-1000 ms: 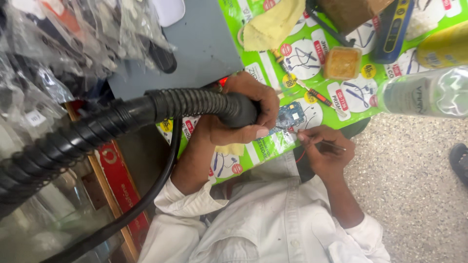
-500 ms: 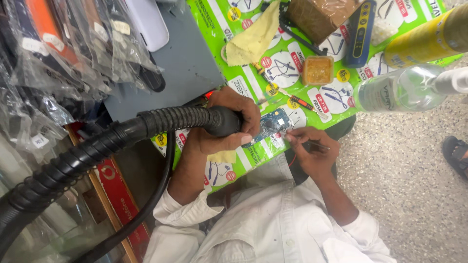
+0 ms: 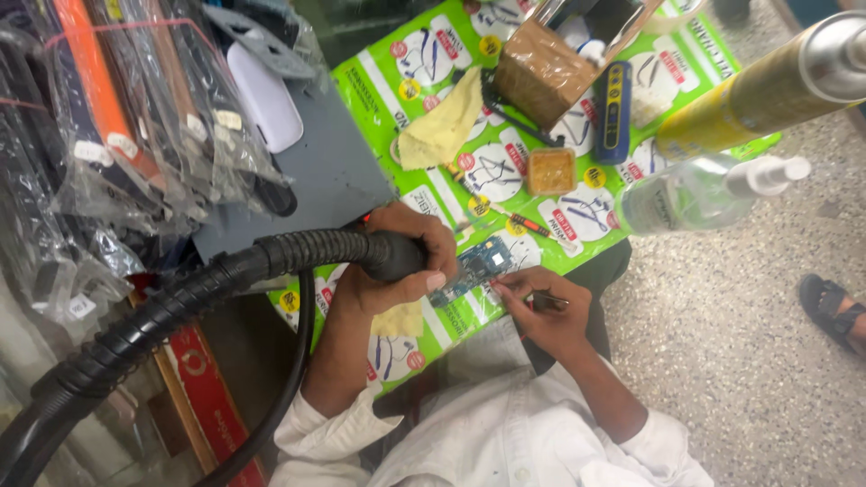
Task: The person wipes a smartphone screen with a cloth, then sets it aside. They pick up a small circuit board and use a hot air gun and tweezers to heat and adjust components on the board.
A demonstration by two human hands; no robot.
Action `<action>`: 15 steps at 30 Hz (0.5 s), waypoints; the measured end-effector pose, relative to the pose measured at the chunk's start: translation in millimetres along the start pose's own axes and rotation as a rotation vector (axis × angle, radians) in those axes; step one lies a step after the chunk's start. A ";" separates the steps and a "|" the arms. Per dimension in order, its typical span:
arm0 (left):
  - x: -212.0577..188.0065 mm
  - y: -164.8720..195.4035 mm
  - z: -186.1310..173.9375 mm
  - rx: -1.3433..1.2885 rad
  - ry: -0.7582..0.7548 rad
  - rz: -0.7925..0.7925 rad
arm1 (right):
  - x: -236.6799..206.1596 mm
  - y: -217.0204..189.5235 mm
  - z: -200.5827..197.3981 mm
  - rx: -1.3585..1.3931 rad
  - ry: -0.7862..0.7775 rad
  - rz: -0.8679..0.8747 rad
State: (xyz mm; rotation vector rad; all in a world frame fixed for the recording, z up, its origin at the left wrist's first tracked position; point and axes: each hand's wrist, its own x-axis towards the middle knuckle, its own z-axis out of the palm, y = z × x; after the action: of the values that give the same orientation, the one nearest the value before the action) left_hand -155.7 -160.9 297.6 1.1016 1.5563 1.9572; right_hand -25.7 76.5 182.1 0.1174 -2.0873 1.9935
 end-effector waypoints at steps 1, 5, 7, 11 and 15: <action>1.0 0.3 1.9 -0.008 0.014 -0.002 | -0.1 -2.0 -0.5 -0.003 -0.007 -0.013; 0.2 14.5 24.1 0.006 0.119 0.110 | -0.7 -8.7 -8.4 -0.039 0.072 -0.104; -9.1 34.1 48.6 -0.088 0.281 0.171 | 3.2 -11.9 -20.7 -0.276 0.174 -0.211; -21.5 86.9 71.8 0.136 0.368 0.226 | 12.2 -22.7 -38.0 -0.575 0.163 -0.274; -4.3 111.8 82.8 0.454 0.325 0.558 | 25.5 -37.8 -28.5 -0.592 0.042 -0.369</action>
State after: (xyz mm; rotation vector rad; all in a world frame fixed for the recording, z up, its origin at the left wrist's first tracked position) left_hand -71.1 -145.5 407.0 1.6004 2.1159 2.2835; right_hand -38.0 105.5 225.8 0.3156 -2.3247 1.1150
